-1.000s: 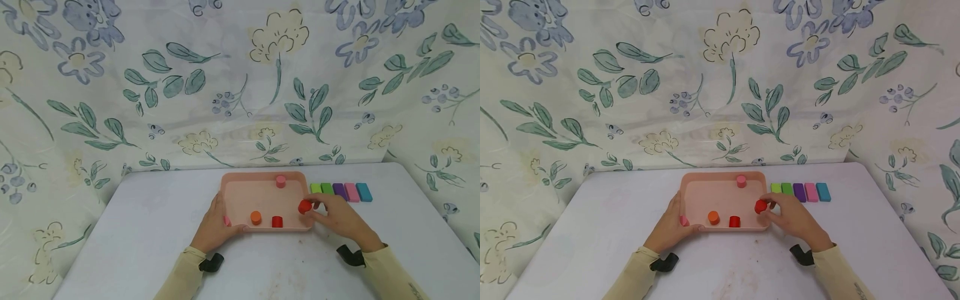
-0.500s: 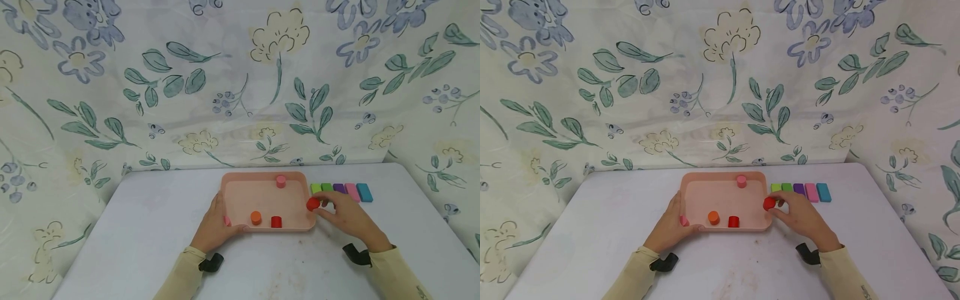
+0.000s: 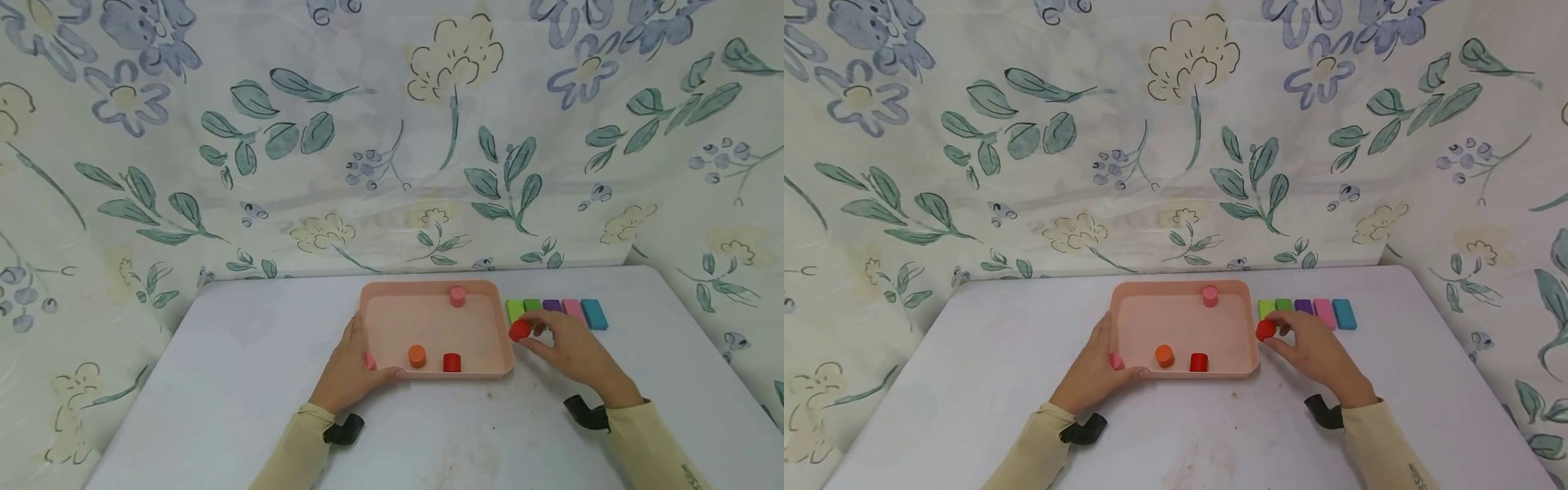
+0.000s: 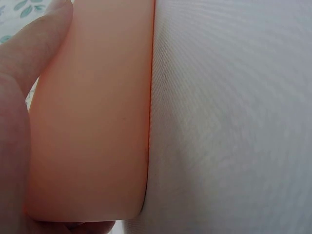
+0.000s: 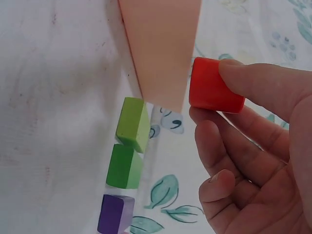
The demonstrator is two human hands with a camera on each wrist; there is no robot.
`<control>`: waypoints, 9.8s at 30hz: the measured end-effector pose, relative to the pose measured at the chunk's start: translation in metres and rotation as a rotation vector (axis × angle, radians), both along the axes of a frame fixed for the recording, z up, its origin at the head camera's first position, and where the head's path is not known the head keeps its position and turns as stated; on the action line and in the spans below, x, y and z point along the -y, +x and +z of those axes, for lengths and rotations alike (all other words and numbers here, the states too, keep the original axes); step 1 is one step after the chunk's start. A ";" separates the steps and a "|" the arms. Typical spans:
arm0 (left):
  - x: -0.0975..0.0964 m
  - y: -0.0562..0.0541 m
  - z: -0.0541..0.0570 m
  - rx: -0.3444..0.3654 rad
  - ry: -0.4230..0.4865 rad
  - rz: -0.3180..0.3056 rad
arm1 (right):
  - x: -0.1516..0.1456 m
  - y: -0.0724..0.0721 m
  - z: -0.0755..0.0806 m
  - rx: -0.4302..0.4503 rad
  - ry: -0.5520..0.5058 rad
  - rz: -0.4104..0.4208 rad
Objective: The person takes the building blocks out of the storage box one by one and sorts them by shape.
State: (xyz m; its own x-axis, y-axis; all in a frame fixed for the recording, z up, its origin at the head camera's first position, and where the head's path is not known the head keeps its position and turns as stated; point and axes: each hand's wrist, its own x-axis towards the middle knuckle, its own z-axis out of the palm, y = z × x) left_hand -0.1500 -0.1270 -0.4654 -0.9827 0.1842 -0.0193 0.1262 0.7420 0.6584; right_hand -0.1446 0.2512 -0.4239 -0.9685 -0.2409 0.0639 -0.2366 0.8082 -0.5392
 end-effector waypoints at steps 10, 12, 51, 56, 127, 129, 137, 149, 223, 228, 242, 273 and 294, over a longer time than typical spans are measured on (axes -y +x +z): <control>0.000 0.000 -0.002 -0.006 -0.001 -0.001 | 0.000 -0.003 -0.009 -0.008 0.019 -0.010; 0.000 0.000 -0.003 -0.006 0.002 0.000 | 0.000 -0.003 -0.011 0.011 0.028 -0.017; -0.001 -0.001 0.001 -0.003 -0.024 -0.009 | -0.001 0.000 -0.005 0.063 0.083 -0.057; -0.001 -0.001 0.001 0.002 -0.030 -0.011 | 0.006 0.005 0.001 0.034 0.075 -0.074; 0.000 0.001 0.001 -0.023 0.001 -0.015 | 0.115 -0.009 -0.011 0.203 0.044 0.077; 0.000 0.001 0.001 -0.028 -0.003 -0.016 | 0.115 -0.010 -0.011 0.209 0.042 0.076; 0.001 0.001 0.002 -0.055 -0.007 -0.018 | 0.113 -0.012 -0.014 0.225 -0.017 0.083; 0.001 0.001 0.001 -0.020 -0.002 -0.010 | 0.105 -0.011 -0.009 0.229 -0.107 0.098; -0.002 -0.001 -0.002 0.000 -0.002 -0.010 | 0.005 0.009 0.008 0.061 -0.085 -0.135; -0.001 -0.001 -0.002 0.002 -0.005 -0.008 | 0.001 0.009 0.007 0.057 -0.082 -0.154; 0.000 -0.002 -0.002 -0.007 -0.012 -0.017 | -0.006 0.005 0.000 0.054 -0.074 -0.178; -0.001 -0.001 -0.001 0.008 -0.009 -0.010 | -0.013 0.001 -0.011 0.167 0.008 -0.245; 0.000 0.000 -0.003 -0.007 -0.001 -0.015 | -0.016 0.002 -0.018 0.176 0.035 -0.215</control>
